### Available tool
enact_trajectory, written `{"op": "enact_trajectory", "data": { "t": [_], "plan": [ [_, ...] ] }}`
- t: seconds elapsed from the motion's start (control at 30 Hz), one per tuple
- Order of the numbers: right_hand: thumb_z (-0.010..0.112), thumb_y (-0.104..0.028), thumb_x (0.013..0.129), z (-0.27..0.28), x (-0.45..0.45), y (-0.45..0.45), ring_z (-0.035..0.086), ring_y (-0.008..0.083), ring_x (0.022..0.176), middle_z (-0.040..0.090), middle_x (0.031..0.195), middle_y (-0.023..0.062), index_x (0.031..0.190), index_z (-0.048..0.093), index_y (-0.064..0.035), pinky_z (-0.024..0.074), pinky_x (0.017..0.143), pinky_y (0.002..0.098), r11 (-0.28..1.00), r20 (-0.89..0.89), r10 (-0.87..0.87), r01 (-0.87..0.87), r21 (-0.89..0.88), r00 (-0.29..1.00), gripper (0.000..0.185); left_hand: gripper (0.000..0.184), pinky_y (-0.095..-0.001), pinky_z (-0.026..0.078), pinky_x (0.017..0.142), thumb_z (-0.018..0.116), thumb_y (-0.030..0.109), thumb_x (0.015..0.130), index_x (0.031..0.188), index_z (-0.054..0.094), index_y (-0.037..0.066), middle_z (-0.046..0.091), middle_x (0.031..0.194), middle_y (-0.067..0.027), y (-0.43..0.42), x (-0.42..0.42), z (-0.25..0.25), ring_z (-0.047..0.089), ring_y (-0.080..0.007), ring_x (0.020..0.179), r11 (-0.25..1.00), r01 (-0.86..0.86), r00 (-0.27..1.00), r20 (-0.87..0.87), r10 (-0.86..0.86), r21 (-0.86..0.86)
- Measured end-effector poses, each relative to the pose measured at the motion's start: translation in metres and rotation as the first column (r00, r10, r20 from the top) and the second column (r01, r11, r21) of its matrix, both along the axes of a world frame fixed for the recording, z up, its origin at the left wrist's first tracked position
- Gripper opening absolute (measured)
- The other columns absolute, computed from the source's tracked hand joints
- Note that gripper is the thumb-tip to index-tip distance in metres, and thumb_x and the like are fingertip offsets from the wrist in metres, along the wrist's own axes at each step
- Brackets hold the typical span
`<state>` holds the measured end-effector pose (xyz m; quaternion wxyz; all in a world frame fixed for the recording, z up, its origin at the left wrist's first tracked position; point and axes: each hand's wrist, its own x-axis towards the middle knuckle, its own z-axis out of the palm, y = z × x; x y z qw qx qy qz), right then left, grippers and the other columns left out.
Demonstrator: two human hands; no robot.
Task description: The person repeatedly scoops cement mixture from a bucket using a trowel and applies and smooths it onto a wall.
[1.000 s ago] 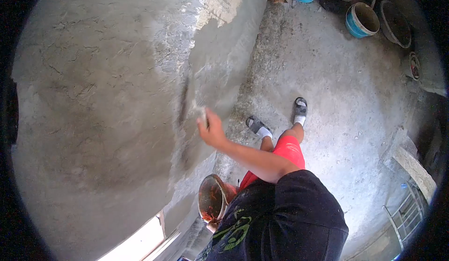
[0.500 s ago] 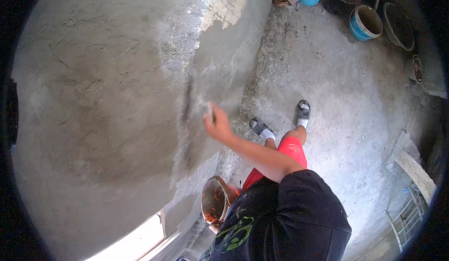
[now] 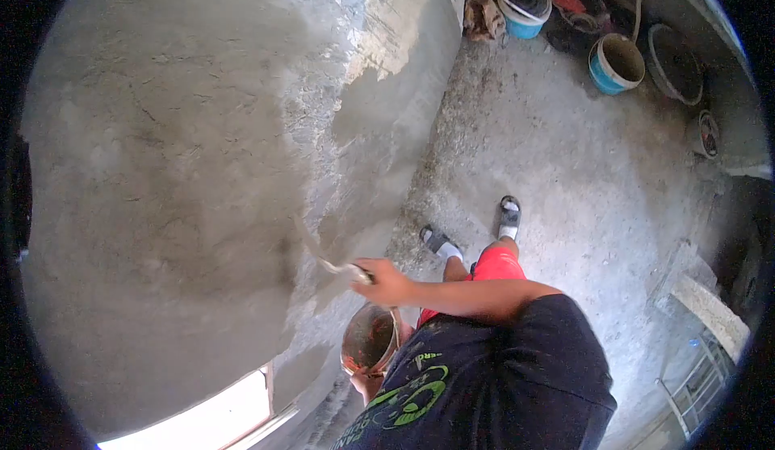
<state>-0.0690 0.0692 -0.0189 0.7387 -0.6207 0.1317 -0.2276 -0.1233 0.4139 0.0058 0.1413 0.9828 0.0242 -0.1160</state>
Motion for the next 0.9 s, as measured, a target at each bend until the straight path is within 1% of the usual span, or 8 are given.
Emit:
{"op": "enact_trajectory", "data": {
  "t": [0.07,0.13,0.2,0.27,0.5,0.67,0.73,0.9],
  "plan": [
    [0.078,-0.019,0.081,-0.003,-0.058,-0.054,0.066,0.0189,0.064,0.069,0.080,0.0111,0.121,0.067,-0.0024,0.0552,0.060,0.0363,0.926,-0.297,0.360,-0.300,0.228,0.885,0.044,0.019,-0.0416,0.053,0.064,0.061,0.004,0.072,0.088,0.067,-0.004,0.066,0.089,-0.0104,-0.004,0.018,-0.027,0.063,-0.0221,0.074,0.064,-0.699,0.540,-0.468,0.699,-0.712],
    [0.076,-0.022,0.082,-0.062,-0.109,-0.099,0.063,0.0184,0.055,0.066,0.065,0.0086,0.098,0.073,0.0004,0.0529,0.050,0.0356,0.950,-0.486,0.206,-0.292,-0.108,0.850,0.027,0.020,-0.0407,0.052,0.065,0.060,0.004,0.073,0.090,0.067,-0.002,0.066,0.089,-0.0108,-0.027,0.020,-0.026,0.064,-0.0243,0.076,0.209,-0.720,0.565,-0.383,0.731,-0.662],
    [0.073,-0.020,0.083,-0.032,-0.159,-0.158,0.065,0.0181,0.056,0.067,0.067,0.0089,0.081,0.069,0.0032,0.0514,0.049,0.0361,0.973,-0.821,0.230,-0.096,0.211,0.523,0.024,0.020,-0.0398,0.052,0.065,0.060,0.004,0.073,0.092,0.066,0.000,0.065,0.090,-0.0112,-0.056,0.024,-0.023,0.065,-0.0265,0.078,0.349,-0.723,0.603,-0.297,0.740,-0.597],
    [0.067,-0.018,0.088,-0.083,-0.211,-0.182,0.066,0.0180,0.061,0.067,0.075,0.0106,0.088,0.067,0.0006,0.0526,0.048,0.0380,0.978,-0.754,-0.130,0.210,0.011,0.644,0.019,0.020,-0.0406,0.051,0.065,0.059,0.005,0.073,0.091,0.065,-0.001,0.062,0.093,-0.0107,-0.075,0.016,-0.009,0.062,-0.0249,0.075,0.956,-0.205,0.979,-0.036,0.202,-0.208],
    [0.067,-0.021,0.095,-0.023,-0.281,-0.249,0.058,0.0165,0.052,0.061,0.079,0.0082,0.114,0.057,-0.0013,0.0485,0.045,0.0350,0.894,-0.782,-0.170,0.427,0.134,0.600,0.029,0.037,-0.0340,0.052,0.065,0.055,-0.005,0.066,0.102,0.064,-0.003,0.061,0.091,-0.0065,-0.186,0.049,-0.003,0.063,-0.0232,0.079,0.236,-0.495,0.813,-0.350,0.466,-0.836],
    [0.076,-0.021,0.086,0.058,-0.272,-0.252,0.063,0.0215,0.060,0.067,0.084,0.0123,0.110,0.064,0.0023,0.0536,0.057,0.0360,0.994,-0.676,0.093,-0.106,0.022,0.731,0.035,0.017,-0.0287,0.042,0.058,0.056,-0.005,0.065,0.075,0.052,0.007,0.051,0.076,0.0002,-0.236,0.073,0.014,0.050,-0.0154,0.064,0.412,-0.370,0.918,-0.261,0.298,-0.832],
    [0.077,-0.020,0.083,0.066,-0.263,-0.256,0.064,0.0285,0.069,0.067,0.083,0.0167,0.104,0.068,0.0020,0.0532,0.067,0.0383,0.713,-0.409,0.012,-0.295,-0.637,0.913,0.032,0.017,-0.0309,0.038,0.055,0.058,-0.002,0.064,0.071,0.047,0.010,0.049,0.074,0.0000,-0.264,0.082,0.037,0.048,-0.0141,0.064,0.448,-0.234,0.972,-0.206,0.113,-0.863],
    [0.075,-0.022,0.084,0.086,-0.254,-0.254,0.062,0.0337,0.073,0.065,0.085,0.0209,0.105,0.066,0.0030,0.0502,0.070,0.0413,0.903,-0.576,0.123,-0.332,-0.274,0.808,0.033,0.016,-0.0304,0.038,0.054,0.057,-0.003,0.065,0.066,0.047,0.009,0.047,0.068,0.0012,-0.299,0.089,0.066,0.047,-0.0128,0.060,0.378,-0.159,0.983,-0.182,-0.026,-0.912]
  ]
}}
